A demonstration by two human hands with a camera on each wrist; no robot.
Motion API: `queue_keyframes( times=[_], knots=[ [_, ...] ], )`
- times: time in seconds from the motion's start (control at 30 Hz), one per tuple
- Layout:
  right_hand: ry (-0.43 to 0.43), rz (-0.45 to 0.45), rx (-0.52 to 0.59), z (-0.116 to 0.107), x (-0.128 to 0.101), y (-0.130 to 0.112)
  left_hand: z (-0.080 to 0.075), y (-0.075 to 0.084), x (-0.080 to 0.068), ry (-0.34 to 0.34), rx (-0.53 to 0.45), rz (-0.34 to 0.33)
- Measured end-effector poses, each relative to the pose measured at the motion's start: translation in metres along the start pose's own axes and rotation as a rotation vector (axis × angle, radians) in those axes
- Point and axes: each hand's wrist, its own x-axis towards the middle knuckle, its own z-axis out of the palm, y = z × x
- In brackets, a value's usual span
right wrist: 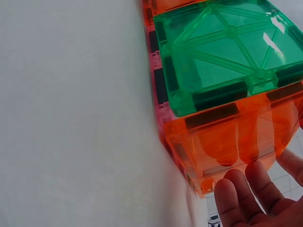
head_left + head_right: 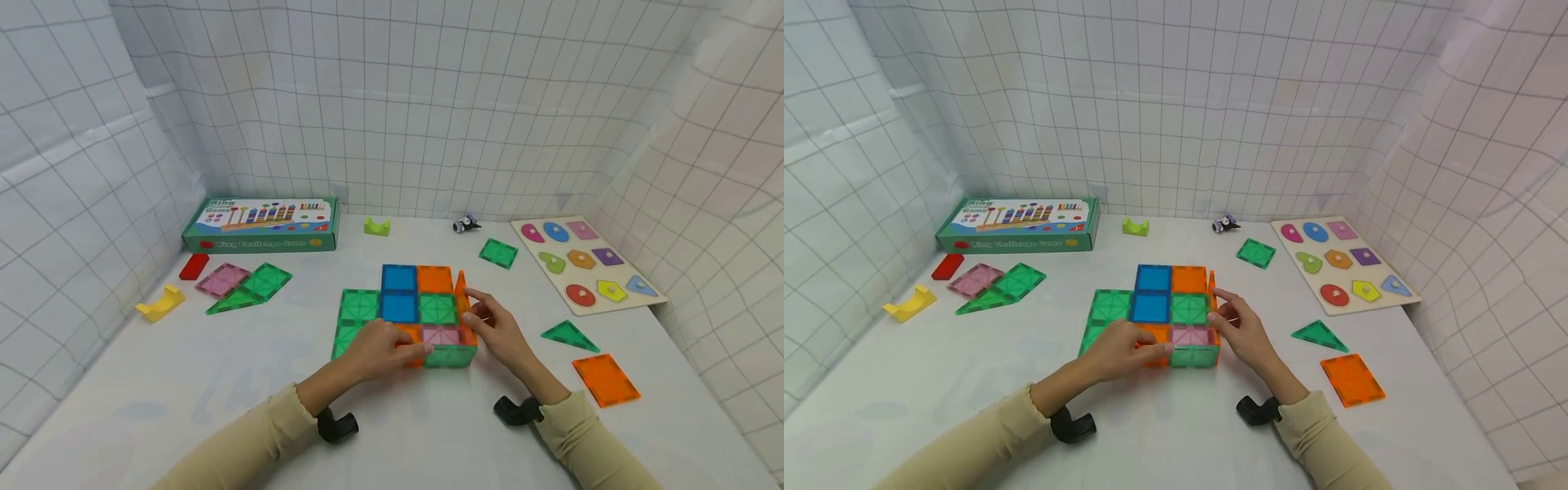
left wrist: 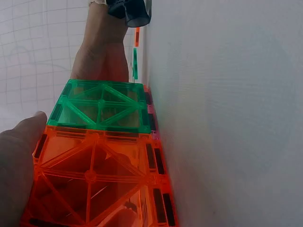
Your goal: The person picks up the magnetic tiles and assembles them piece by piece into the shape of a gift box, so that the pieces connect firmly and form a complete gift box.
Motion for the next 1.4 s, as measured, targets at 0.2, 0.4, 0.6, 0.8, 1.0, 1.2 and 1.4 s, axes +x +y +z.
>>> queue_keyframes(
  times=[0.2, 0.4, 0.6, 0.8, 1.0, 1.2, 1.4],
  knots=[
    [0.006, 0.023, 0.008, 0.001, -0.002, -0.002, -0.001, -0.005, -0.003, 0.032, -0.046, -0.014],
    [-0.010, 0.010, -0.022, 0.001, -0.011, -0.036, -0.017, -0.025, -0.022, 0.134, -0.175, -0.167],
    [-0.011, 0.002, -0.013, -0.002, -0.006, -0.021, -0.033, -0.062, -0.044, 0.277, -0.124, -0.376],
    [0.001, 0.002, 0.005, -0.002, 0.000, 0.002, -0.029, -0.084, -0.050, 0.247, 0.017, -0.513],
    [0.001, -0.016, 0.012, 0.000, -0.001, 0.003, -0.025, -0.081, -0.047, 0.245, 0.107, -0.511],
    [0.007, -0.032, 0.000, 0.000, -0.001, 0.003, -0.023, -0.074, -0.043, 0.242, 0.038, -0.539],
    [0.012, -0.037, 0.013, 0.000, -0.002, 0.003, -0.025, -0.072, -0.041, 0.326, -0.144, -0.511]
  ],
)
